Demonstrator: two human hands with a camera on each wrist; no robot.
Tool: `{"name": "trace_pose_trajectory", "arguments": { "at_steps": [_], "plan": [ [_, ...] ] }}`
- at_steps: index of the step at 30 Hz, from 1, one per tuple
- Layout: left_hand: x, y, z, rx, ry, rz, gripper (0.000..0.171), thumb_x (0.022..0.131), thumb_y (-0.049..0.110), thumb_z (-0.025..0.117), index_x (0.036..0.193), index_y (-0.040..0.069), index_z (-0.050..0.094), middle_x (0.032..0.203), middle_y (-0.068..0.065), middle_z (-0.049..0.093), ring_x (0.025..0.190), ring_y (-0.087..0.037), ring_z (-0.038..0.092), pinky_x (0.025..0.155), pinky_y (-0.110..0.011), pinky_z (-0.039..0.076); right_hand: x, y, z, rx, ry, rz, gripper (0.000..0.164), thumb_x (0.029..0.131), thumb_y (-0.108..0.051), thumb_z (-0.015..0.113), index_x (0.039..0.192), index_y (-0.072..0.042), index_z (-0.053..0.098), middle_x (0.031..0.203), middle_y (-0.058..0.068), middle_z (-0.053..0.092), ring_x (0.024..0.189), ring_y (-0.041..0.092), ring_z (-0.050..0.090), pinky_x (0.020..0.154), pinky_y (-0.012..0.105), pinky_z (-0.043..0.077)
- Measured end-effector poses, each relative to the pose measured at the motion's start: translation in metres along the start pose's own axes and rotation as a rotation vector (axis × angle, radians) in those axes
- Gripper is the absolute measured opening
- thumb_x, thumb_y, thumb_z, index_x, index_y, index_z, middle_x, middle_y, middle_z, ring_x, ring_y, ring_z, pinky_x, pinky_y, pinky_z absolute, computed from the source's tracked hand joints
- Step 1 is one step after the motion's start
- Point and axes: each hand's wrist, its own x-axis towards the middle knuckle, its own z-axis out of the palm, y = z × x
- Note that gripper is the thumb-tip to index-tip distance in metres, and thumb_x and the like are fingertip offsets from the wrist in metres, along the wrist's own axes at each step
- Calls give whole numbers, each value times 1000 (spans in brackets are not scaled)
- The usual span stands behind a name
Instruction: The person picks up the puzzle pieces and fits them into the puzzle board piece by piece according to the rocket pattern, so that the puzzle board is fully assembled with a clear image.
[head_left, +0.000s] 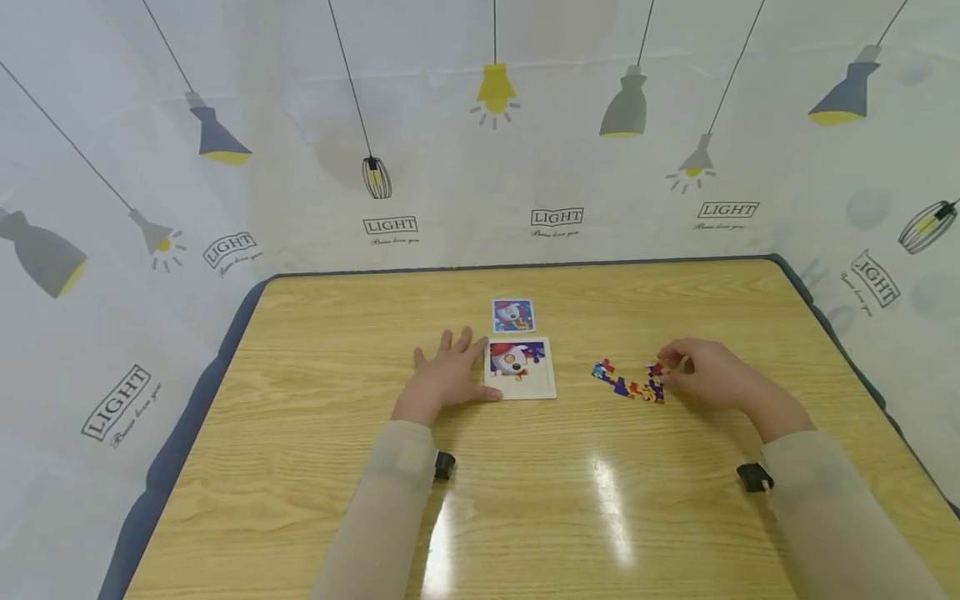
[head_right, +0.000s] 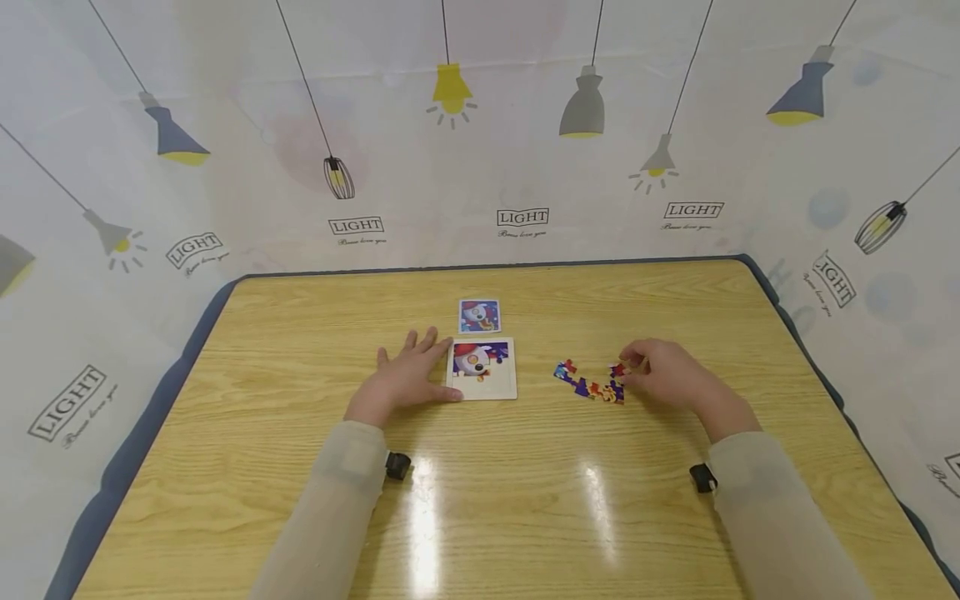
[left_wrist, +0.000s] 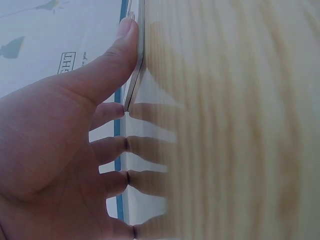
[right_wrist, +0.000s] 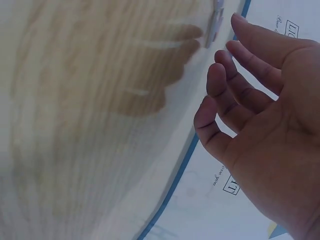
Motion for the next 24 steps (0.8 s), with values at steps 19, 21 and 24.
{"name": "trace_pose_trajectory", "arguments": {
  "at_steps": [19,21,24],
  "plan": [
    [0,0,1,0,0,7,105,89,68,74,172,28,22,182,-6,2,168,-38,-4,126,-79,-5,8,36,3,38,30,27,30,107,-21,66,130,-3,67,121,19,69,109,33,66,93,51,57],
    [0,0,0,0,-1,7,105,89,68,73,172,28,22,182,-6,2,168,-38,-4,126,-79,-5,7,38,2,51,22,32,32,106,-25,67,131,-4,67,121,17,69,106,28,64,90,45,56],
    [1,-1,1,5,4,4,105,89,69,73,172,28,22,182,-5,2,168,-38,-5,126,-79,-5,6,36,2,76,4,46,38,105,-33,69,133,-8,66,122,13,67,102,22,60,86,37,53]
  ]
}}
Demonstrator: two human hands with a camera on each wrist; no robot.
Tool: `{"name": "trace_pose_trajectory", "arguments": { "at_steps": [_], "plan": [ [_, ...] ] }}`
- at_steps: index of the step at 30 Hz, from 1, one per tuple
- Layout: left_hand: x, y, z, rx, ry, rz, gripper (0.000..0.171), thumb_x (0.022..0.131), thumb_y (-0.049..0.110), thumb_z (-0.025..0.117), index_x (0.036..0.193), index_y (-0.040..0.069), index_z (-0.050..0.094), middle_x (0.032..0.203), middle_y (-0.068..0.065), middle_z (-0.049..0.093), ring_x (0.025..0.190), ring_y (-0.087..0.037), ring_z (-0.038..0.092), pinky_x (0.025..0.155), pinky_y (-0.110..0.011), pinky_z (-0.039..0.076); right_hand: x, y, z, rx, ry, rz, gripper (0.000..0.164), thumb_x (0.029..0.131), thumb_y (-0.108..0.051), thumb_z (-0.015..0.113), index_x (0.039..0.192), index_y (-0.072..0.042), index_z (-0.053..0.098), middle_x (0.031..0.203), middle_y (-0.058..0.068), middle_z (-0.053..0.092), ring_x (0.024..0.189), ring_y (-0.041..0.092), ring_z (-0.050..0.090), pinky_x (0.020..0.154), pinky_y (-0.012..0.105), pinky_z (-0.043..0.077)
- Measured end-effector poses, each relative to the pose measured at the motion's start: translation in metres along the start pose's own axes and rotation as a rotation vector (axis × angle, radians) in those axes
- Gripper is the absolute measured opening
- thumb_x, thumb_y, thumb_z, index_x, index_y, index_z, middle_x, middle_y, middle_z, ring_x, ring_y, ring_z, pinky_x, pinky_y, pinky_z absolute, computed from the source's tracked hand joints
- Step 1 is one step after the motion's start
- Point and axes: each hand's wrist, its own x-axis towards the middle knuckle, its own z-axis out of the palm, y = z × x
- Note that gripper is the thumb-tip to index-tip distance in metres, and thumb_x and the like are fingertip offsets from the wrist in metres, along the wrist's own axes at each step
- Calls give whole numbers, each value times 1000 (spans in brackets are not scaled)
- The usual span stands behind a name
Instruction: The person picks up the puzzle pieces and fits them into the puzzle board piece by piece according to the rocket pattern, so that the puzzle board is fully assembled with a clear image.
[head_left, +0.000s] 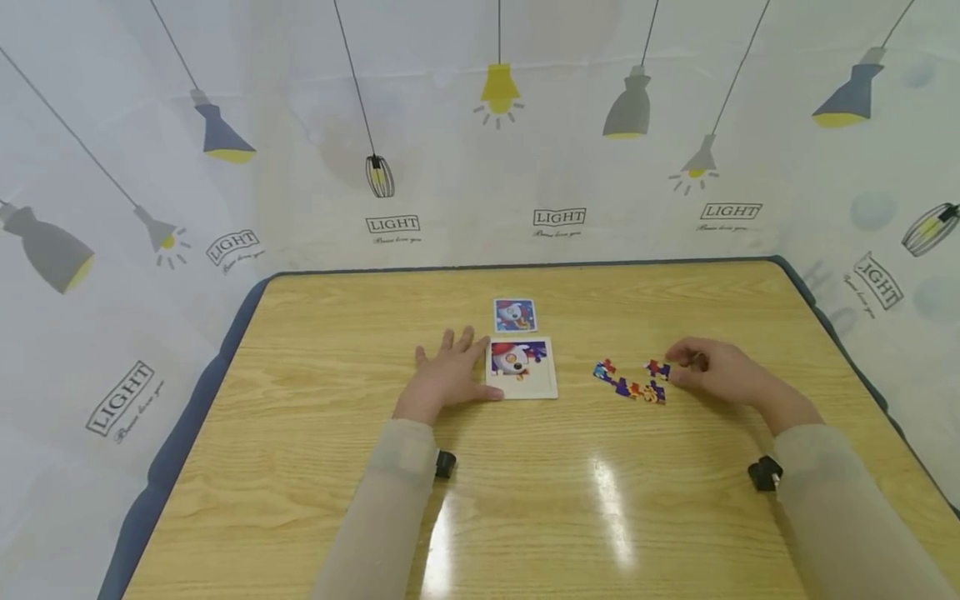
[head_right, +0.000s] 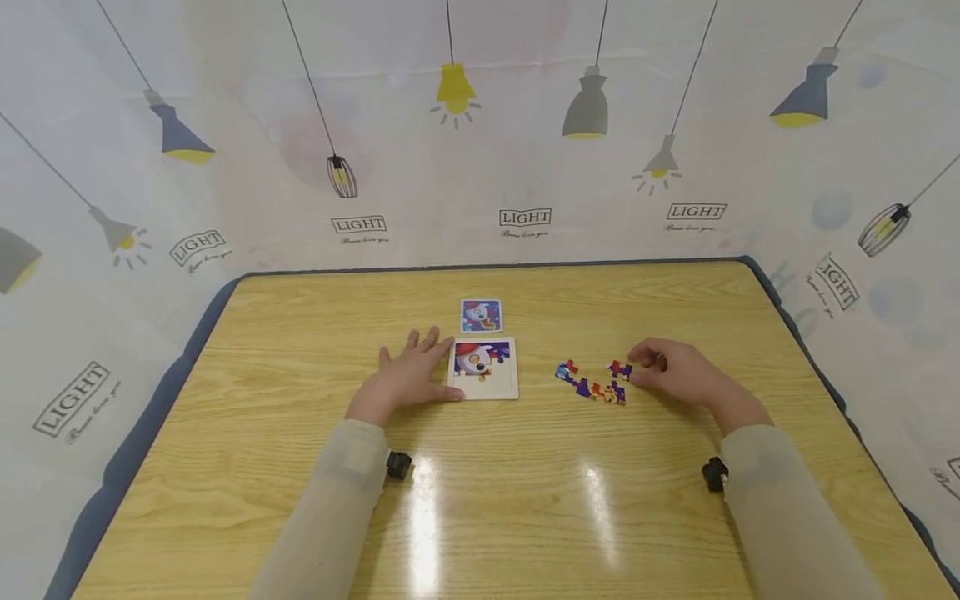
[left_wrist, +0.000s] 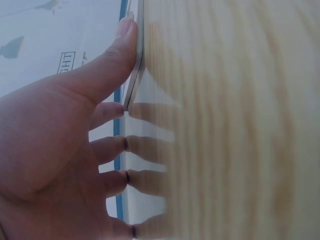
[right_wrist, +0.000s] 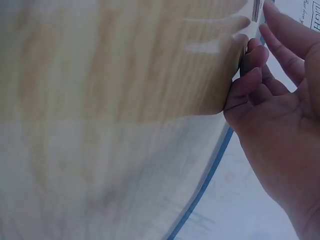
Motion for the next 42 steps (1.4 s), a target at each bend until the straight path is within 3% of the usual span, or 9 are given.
{"name": "trace_pose_trajectory", "arguments": {
  "at_steps": [8,29,37,42],
  "plan": [
    [2,-2,0,-7,4,-4,106,88,68,75,171,29,22,182,-5,1,168,-38,-5,126,-79,-6,2,-7,0,-30,-4,-13,37,101,-33,75,127,-8,68,111,8,64,93,20,51,79,32,46],
    [-1,-1,-3,-7,-5,3,105,89,68,73,172,28,21,182,-5,0,168,-38,-6,126,-79,-6,3,-9,0,-57,-4,-24,32,102,-27,74,127,-9,68,107,7,63,90,19,51,77,31,45],
    [1,-3,0,-5,-3,4,106,89,69,73,172,29,21,182,-5,0,168,-38,-6,126,-80,-6,0,-8,2,-87,22,-53,29,103,-28,72,123,-8,71,97,3,61,84,18,49,69,28,42],
    [3,-4,2,-1,-4,10,105,89,70,72,172,29,21,182,-5,0,168,-38,-6,126,-80,-5,-2,-6,4,-90,42,-47,32,103,-30,73,123,-5,71,98,4,63,86,18,51,71,29,44]
  ]
}}
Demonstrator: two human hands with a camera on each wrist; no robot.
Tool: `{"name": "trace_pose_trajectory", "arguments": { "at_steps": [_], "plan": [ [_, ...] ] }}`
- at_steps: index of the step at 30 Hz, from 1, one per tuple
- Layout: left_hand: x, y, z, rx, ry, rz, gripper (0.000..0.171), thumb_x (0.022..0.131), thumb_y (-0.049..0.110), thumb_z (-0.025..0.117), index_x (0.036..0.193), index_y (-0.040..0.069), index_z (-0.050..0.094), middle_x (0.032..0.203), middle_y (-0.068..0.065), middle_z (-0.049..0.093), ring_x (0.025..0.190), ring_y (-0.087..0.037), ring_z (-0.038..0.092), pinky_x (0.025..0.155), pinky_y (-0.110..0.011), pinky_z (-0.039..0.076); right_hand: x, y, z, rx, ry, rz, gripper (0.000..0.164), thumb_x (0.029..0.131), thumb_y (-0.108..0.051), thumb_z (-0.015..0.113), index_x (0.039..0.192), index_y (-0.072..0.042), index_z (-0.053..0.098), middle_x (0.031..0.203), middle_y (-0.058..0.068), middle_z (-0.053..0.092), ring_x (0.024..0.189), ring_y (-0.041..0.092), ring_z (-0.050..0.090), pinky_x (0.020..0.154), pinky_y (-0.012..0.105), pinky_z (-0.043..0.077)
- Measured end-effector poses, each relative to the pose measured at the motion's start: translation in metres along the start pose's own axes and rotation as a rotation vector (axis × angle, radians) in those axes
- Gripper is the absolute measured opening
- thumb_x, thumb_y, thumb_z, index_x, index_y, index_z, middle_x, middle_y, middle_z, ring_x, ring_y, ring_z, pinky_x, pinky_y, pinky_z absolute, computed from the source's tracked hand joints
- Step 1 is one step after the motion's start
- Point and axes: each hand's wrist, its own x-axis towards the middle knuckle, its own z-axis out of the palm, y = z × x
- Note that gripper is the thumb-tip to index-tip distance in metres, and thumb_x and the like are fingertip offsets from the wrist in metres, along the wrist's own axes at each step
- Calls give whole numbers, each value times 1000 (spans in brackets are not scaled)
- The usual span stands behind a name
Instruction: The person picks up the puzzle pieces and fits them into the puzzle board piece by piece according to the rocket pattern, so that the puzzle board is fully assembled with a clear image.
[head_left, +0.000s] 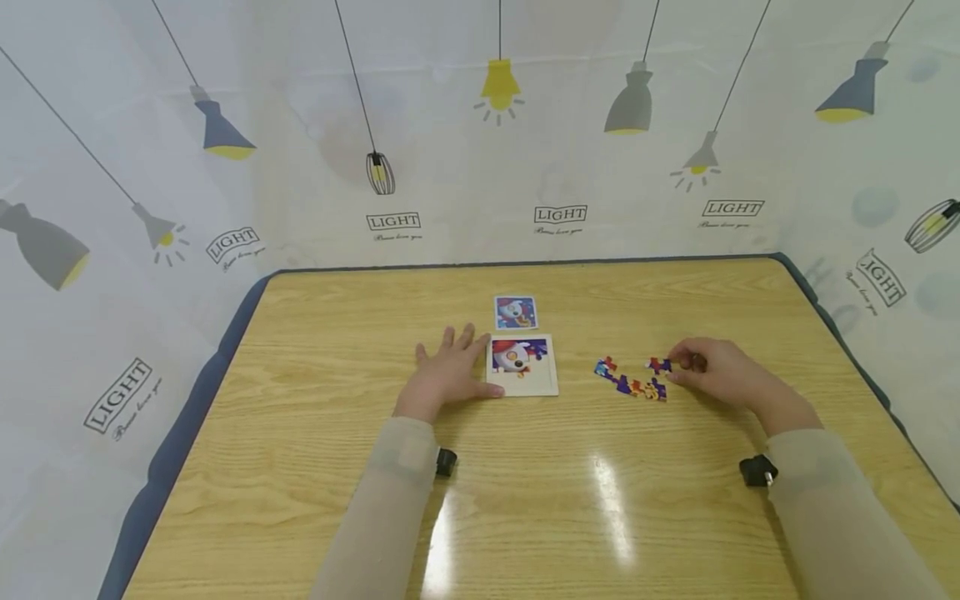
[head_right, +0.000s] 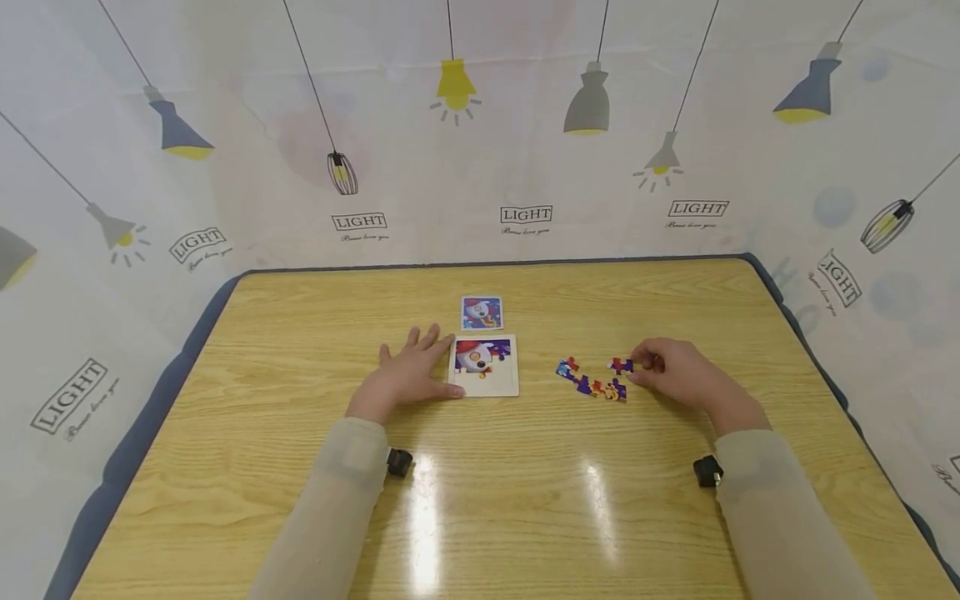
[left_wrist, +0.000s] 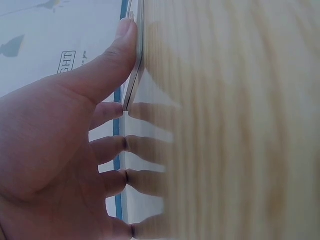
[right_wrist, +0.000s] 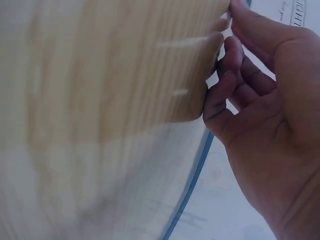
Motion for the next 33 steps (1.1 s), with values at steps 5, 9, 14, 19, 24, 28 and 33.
{"name": "trace_pose_trajectory", "arguments": {
  "at_steps": [5,9,14,19,24,28,33],
  "plan": [
    [1,1,2,3,-3,-2,106,89,70,72,172,30,20,182,-5,0,168,-38,-5,126,-79,-5,-1,-2,1,-9,26,-3,37,102,-33,73,123,-3,70,103,7,69,90,19,58,76,32,51],
    [0,2,2,4,-1,-3,106,89,70,73,172,30,21,182,-5,0,168,-38,-5,126,-80,-5,-2,-13,1,4,57,-20,42,103,-36,72,126,-2,67,106,9,69,89,18,59,74,31,53],
    [0,3,1,5,-3,-4,106,89,70,73,172,29,20,182,-5,0,168,-38,-5,126,-80,-5,3,-36,5,-53,85,-83,40,104,-36,71,125,-2,68,104,8,69,82,16,56,69,30,50],
    [0,2,0,0,-4,-4,106,89,70,73,172,29,20,182,-5,-1,168,-38,-6,126,-80,-5,11,-57,13,-79,84,-126,36,103,-32,72,125,-3,69,103,7,69,79,15,56,69,31,50],
    [-1,2,-1,0,-1,-11,106,89,69,73,172,29,21,182,-5,0,168,-37,-6,126,-79,-6,20,-75,23,-75,53,-165,34,103,-30,72,125,-5,68,104,5,69,74,11,54,66,29,50],
    [-1,2,-2,-8,-2,-15,106,89,69,74,172,29,21,182,-5,1,168,-37,-6,126,-79,-6,28,-87,29,-121,59,-215,32,101,-29,74,122,-5,69,100,1,68,71,9,53,67,28,49],
    [-1,2,-2,-3,-3,-11,106,89,69,73,172,29,21,182,-5,1,168,-38,-5,126,-79,-5,36,-99,36,-103,62,-221,31,101,-30,75,123,-8,70,95,-1,66,76,11,54,69,30,49]
  ]
}}
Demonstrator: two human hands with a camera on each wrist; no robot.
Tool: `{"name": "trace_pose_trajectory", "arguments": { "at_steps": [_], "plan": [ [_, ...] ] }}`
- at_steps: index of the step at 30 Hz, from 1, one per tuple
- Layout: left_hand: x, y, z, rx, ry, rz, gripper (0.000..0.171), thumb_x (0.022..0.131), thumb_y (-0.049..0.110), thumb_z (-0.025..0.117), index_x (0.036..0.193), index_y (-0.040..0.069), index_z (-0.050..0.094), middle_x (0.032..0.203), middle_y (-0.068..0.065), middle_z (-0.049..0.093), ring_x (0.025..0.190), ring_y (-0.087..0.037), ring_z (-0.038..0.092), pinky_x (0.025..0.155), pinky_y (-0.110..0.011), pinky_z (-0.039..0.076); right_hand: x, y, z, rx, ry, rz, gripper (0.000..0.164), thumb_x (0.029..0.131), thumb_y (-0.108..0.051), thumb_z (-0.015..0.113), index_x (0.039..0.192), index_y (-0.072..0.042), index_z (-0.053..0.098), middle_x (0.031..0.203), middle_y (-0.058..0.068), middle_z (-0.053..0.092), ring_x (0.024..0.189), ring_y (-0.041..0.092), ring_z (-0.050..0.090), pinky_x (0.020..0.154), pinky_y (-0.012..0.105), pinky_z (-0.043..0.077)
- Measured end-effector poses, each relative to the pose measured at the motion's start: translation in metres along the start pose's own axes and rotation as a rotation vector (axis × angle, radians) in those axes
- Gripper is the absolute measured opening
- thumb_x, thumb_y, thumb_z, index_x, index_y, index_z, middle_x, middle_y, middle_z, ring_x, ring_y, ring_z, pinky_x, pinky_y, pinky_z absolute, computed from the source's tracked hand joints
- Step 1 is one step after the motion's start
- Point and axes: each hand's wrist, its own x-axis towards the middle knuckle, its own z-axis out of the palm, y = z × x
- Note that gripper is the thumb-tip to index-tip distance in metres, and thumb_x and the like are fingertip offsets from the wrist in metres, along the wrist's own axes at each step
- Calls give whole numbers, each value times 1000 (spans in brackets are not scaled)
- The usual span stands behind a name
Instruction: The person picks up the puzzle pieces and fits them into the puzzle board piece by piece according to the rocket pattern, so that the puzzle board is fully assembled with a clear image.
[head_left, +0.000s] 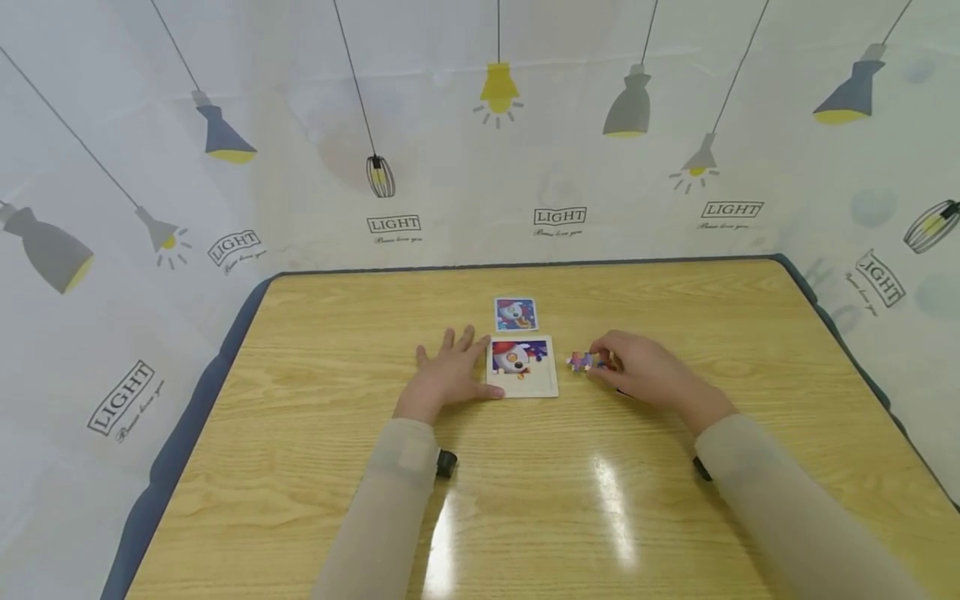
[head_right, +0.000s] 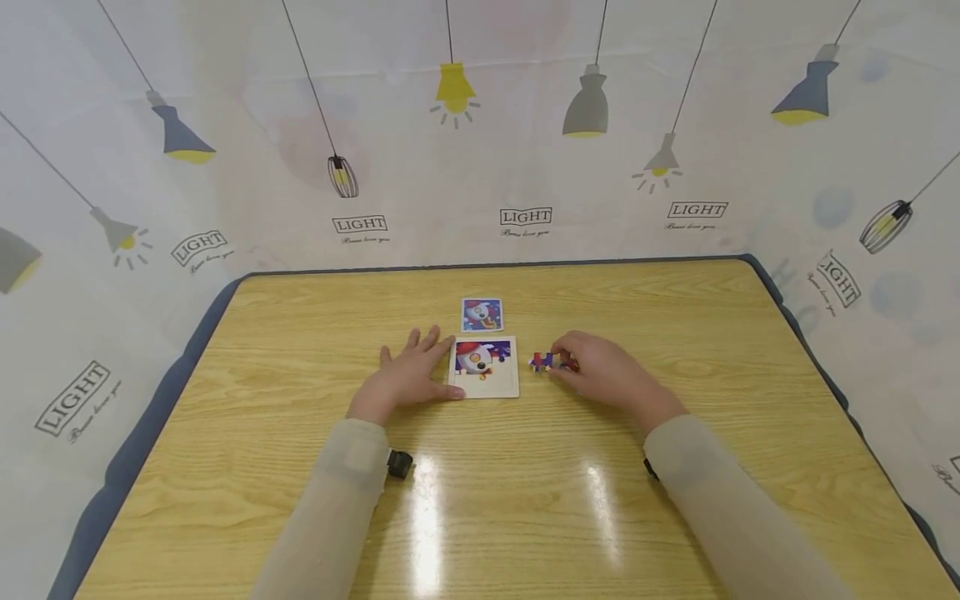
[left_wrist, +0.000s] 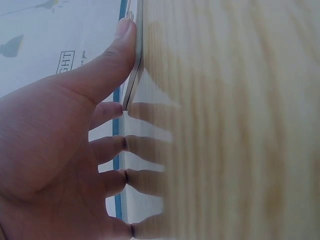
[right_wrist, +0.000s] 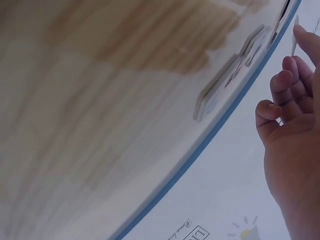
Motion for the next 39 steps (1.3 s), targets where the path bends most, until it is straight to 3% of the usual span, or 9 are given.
{"name": "trace_pose_trajectory", "arguments": {
  "at_steps": [22,39],
  "plan": [
    [-1,1,0,2,0,-2,105,90,69,73,172,29,22,182,-5,2,168,-38,-5,127,-78,-5,39,-33,23,91,-80,27,35,100,-36,75,124,-11,71,100,-1,69,88,14,61,83,35,57],
    [-1,1,0,5,6,-4,104,90,69,72,172,29,22,182,-5,2,168,-37,-4,127,-79,-3,45,-37,26,74,-102,16,35,101,-31,75,125,-6,71,99,2,70,84,14,60,80,34,57]
  ]
}}
